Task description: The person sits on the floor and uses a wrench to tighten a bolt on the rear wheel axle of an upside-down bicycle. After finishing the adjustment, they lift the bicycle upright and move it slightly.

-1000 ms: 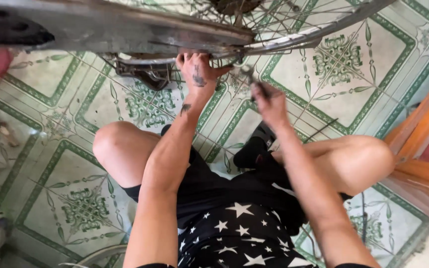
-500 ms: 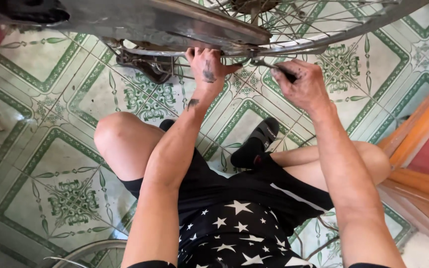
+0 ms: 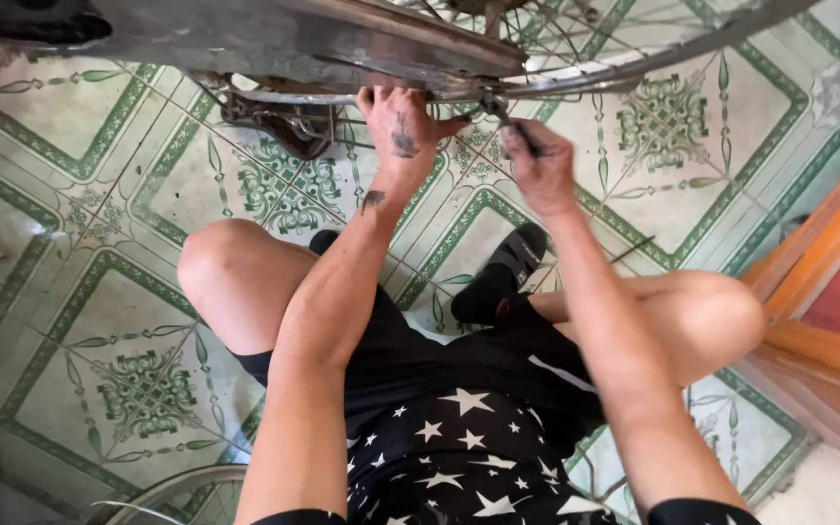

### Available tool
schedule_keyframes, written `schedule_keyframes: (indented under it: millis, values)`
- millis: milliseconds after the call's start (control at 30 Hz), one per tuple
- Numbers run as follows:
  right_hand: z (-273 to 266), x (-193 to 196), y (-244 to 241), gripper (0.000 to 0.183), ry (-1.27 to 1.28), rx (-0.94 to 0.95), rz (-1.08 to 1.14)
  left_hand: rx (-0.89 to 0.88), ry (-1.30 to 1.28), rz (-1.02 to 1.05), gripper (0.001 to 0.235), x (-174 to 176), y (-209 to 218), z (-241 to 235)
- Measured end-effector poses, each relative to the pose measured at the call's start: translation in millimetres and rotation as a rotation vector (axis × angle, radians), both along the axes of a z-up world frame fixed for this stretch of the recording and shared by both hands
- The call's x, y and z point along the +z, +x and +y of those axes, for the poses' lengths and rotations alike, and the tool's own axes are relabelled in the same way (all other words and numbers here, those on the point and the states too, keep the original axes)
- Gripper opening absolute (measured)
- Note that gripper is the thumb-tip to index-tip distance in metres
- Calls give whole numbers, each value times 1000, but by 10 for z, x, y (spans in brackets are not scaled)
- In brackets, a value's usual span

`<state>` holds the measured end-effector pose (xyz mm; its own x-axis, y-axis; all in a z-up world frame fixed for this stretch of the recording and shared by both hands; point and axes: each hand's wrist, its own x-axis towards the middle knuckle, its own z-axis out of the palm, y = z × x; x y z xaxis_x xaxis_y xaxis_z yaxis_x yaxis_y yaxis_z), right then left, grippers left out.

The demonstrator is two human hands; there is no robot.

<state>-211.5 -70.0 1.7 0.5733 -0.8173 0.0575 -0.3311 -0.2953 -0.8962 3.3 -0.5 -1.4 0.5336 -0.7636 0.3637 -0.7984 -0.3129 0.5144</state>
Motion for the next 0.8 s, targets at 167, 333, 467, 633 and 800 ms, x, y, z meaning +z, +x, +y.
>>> schedule_keyframes:
  millis: [167, 333, 467, 633, 800]
  values:
    - [158, -153, 113, 42, 74, -85, -98, 2, 86, 62, 64, -21, -9, -26]
    - [521, -298, 496, 37, 175, -275, -342, 3, -25, 16, 61, -52, -3, -35]
    - [702, -202, 571, 35, 398, -329, -405, -34, -43, 54, 59, -101, -30, 40]
    - [796, -179, 370, 31, 631, -263, -489, 6, 18, 70, 58, -16, -32, 2]
    - [377, -3, -163, 33, 77, -92, -44, -34, 122, 108, 60, 51, -28, 26]
